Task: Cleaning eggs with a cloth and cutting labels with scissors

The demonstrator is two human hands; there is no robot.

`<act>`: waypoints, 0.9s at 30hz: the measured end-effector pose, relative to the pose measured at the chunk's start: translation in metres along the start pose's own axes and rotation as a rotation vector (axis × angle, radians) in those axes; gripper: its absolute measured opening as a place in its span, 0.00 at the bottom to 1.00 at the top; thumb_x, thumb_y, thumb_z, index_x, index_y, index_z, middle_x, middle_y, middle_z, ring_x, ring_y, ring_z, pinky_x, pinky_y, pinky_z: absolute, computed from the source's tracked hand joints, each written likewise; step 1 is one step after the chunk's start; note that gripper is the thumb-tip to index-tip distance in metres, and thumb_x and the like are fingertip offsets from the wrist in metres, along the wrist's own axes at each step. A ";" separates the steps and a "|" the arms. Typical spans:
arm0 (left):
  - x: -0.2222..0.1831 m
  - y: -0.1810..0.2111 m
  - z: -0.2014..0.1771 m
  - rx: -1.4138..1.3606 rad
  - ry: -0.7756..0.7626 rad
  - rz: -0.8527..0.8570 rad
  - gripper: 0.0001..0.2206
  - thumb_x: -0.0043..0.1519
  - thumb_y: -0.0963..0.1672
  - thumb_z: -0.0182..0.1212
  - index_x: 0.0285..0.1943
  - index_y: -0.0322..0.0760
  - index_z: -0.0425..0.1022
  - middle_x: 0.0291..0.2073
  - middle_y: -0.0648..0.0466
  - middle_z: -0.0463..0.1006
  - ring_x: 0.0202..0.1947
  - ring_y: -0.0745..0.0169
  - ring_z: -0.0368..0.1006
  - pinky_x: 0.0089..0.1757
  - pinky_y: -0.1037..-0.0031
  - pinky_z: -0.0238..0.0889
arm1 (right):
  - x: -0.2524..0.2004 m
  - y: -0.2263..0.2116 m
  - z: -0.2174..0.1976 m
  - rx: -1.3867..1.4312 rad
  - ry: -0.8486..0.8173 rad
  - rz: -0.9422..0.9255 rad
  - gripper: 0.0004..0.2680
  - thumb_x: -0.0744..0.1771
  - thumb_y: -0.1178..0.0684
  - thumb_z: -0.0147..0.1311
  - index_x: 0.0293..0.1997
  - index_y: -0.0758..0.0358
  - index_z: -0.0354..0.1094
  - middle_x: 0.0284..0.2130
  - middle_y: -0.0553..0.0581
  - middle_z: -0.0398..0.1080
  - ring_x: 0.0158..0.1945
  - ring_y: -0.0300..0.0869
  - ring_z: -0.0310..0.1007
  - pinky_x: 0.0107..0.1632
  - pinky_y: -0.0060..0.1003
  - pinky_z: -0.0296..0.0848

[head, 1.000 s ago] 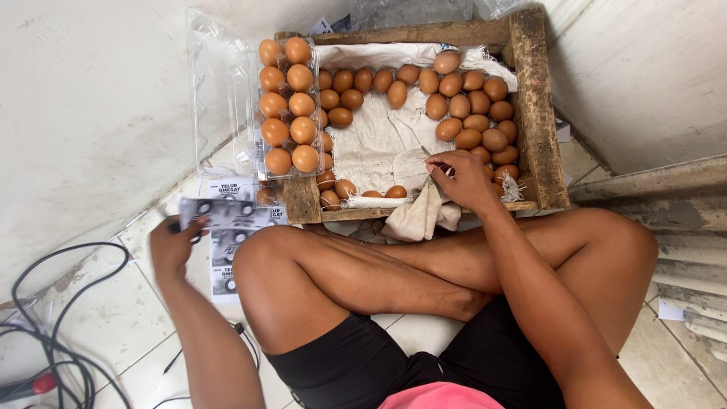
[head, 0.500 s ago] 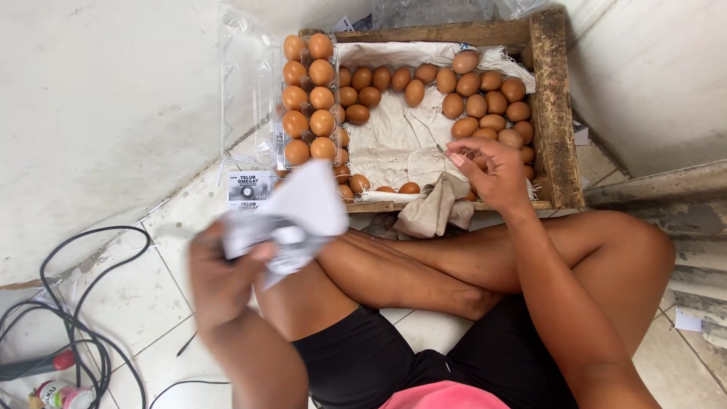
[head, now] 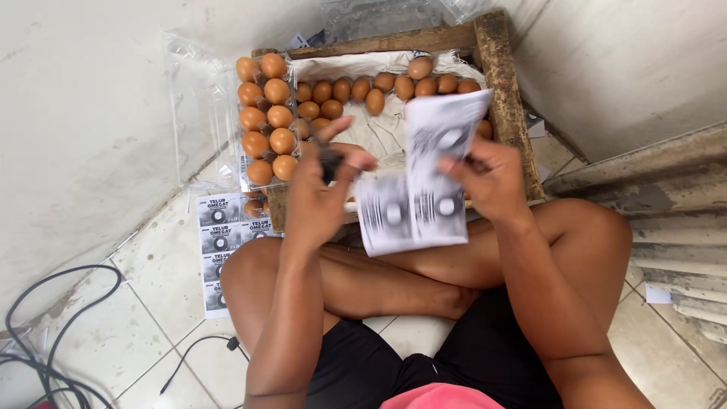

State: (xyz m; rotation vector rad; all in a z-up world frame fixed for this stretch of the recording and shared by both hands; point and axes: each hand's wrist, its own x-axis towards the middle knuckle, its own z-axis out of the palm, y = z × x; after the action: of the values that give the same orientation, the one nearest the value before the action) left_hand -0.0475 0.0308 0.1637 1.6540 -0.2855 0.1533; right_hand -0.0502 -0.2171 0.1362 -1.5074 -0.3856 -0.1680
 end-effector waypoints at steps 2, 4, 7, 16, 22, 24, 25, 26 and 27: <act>-0.007 -0.013 -0.007 -0.173 0.001 -0.046 0.14 0.71 0.42 0.52 0.62 0.25 0.68 0.39 0.42 0.82 0.43 0.53 0.80 0.51 0.61 0.71 | 0.007 0.038 -0.008 0.068 0.367 0.008 0.03 0.67 0.58 0.62 0.37 0.65 0.74 0.28 0.52 0.72 0.34 0.34 0.70 0.42 0.31 0.74; -0.013 -0.025 -0.010 -0.346 0.000 -0.094 0.18 0.73 0.44 0.46 0.61 0.19 0.69 0.42 0.36 0.82 0.47 0.46 0.80 0.54 0.56 0.71 | 0.013 0.059 -0.012 0.137 0.734 0.014 0.02 0.68 0.57 0.60 0.41 0.62 0.72 0.30 0.52 0.75 0.35 0.35 0.78 0.45 0.30 0.77; -0.024 -0.043 -0.005 -0.445 -0.208 -0.155 0.20 0.71 0.50 0.48 0.54 0.30 0.78 0.66 0.36 0.69 0.65 0.33 0.65 0.61 0.38 0.54 | 0.015 0.074 -0.010 0.334 0.918 0.007 0.05 0.68 0.55 0.60 0.45 0.61 0.71 0.36 0.55 0.78 0.39 0.38 0.81 0.48 0.33 0.82; -0.031 -0.096 0.045 -0.464 -0.294 -0.170 0.22 0.74 0.50 0.43 0.71 0.36 0.69 0.80 0.44 0.35 0.75 0.27 0.37 0.66 0.40 0.39 | -0.007 0.120 0.025 0.749 0.745 0.231 0.10 0.69 0.54 0.57 0.57 0.53 0.67 0.49 0.55 0.77 0.53 0.48 0.80 0.59 0.46 0.81; -0.035 -0.103 0.055 -0.795 -0.258 -0.242 0.23 0.73 0.50 0.44 0.67 0.30 0.73 0.64 0.43 0.73 0.64 0.56 0.67 0.64 0.63 0.55 | -0.011 0.132 0.026 0.805 0.599 0.248 0.10 0.70 0.55 0.54 0.58 0.55 0.66 0.48 0.59 0.77 0.52 0.50 0.80 0.56 0.51 0.82; -0.035 -0.105 0.056 -0.760 -0.125 -0.238 0.27 0.71 0.53 0.45 0.67 0.27 0.70 0.58 0.37 0.76 0.60 0.52 0.71 0.63 0.61 0.59 | -0.014 0.145 0.022 0.543 0.576 0.233 0.11 0.70 0.53 0.57 0.58 0.53 0.63 0.45 0.55 0.77 0.48 0.43 0.81 0.53 0.41 0.83; -0.031 -0.106 0.052 -0.761 -0.125 -0.237 0.27 0.71 0.53 0.45 0.67 0.27 0.70 0.58 0.37 0.76 0.60 0.52 0.71 0.63 0.61 0.59 | -0.012 0.132 0.025 0.542 0.576 0.231 0.11 0.70 0.53 0.57 0.58 0.53 0.63 0.45 0.55 0.77 0.48 0.43 0.81 0.53 0.41 0.83; -0.028 -0.107 0.047 -0.718 -0.087 -0.211 0.25 0.71 0.52 0.45 0.67 0.29 0.71 0.57 0.41 0.77 0.59 0.58 0.72 0.60 0.65 0.62 | -0.011 0.118 0.029 0.304 0.596 0.116 0.12 0.70 0.55 0.57 0.56 0.56 0.56 0.47 0.58 0.73 0.49 0.44 0.77 0.53 0.39 0.81; -0.024 -0.108 0.042 -0.676 -0.049 -0.186 0.24 0.72 0.51 0.46 0.68 0.31 0.72 0.57 0.45 0.79 0.58 0.63 0.73 0.58 0.69 0.66 | -0.010 0.105 0.032 0.066 0.610 0.000 0.15 0.70 0.57 0.58 0.54 0.58 0.48 0.49 0.62 0.68 0.50 0.44 0.73 0.53 0.37 0.78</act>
State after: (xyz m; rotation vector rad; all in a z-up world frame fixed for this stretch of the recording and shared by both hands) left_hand -0.0441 0.0002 0.0497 1.0053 -0.1891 -0.1180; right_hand -0.0282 -0.1796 0.0352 -1.3147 0.0979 -0.5904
